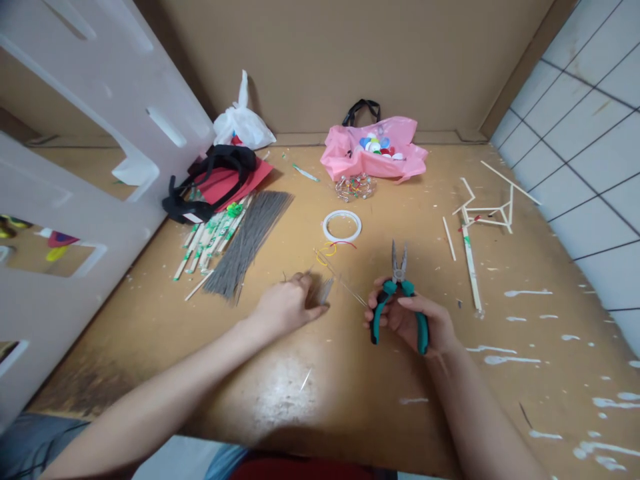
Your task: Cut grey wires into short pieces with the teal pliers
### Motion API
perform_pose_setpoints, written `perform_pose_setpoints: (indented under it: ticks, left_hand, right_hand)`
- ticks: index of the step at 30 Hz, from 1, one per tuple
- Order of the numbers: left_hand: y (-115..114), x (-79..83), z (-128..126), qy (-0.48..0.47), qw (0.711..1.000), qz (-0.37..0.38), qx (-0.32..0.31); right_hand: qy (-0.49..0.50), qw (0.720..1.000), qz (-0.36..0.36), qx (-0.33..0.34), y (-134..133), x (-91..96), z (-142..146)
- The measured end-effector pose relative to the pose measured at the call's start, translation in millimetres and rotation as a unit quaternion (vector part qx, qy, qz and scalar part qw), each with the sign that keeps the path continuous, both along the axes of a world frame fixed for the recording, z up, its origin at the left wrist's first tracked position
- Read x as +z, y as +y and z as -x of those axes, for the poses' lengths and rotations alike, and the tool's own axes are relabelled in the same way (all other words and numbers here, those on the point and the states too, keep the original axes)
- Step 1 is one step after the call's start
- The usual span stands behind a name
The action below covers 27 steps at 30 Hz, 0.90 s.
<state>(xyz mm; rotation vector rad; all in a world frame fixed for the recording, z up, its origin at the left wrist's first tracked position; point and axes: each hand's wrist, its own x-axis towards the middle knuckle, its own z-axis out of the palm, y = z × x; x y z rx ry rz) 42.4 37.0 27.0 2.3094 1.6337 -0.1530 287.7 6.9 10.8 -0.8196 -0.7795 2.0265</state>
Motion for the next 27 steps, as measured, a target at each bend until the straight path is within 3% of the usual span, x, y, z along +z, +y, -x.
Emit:
perform_pose_setpoints:
  ticks: [7, 12, 19, 23, 27]
  left_hand:
    - [2.2, 3.6, -11.9, 0.068, 0.997, 0.015, -0.019]
    - [6.4, -0.6, -2.4, 0.013, 0.996, 0.008, -0.093]
    - [16.1, -0.6, 17.2, -0.06, 0.99, 0.011, -0.126]
    - [20.9, -7.4, 29.1, -0.168, 0.979, 0.047, -0.1]
    - [20.2, -22.8, 39.3, -0.348, 0.932, 0.095, -0.034]
  right_hand:
    - [-0.038, 0.999, -0.018, 0.015, 1.0, -3.8, 0.8]
    - [-0.035, 0.999, -0.021, -0.002, 2.1, -2.2, 1.5]
    - [-0.007, 1.0, -0.015, -0.019, -0.4, 5.2, 0.4]
    - [-0.003, 0.999, -0.022, -0.024, -0.8, 7.0, 0.6]
    - [0.026, 0.999, -0.017, -0.031, -1.0, 8.9, 3.3]
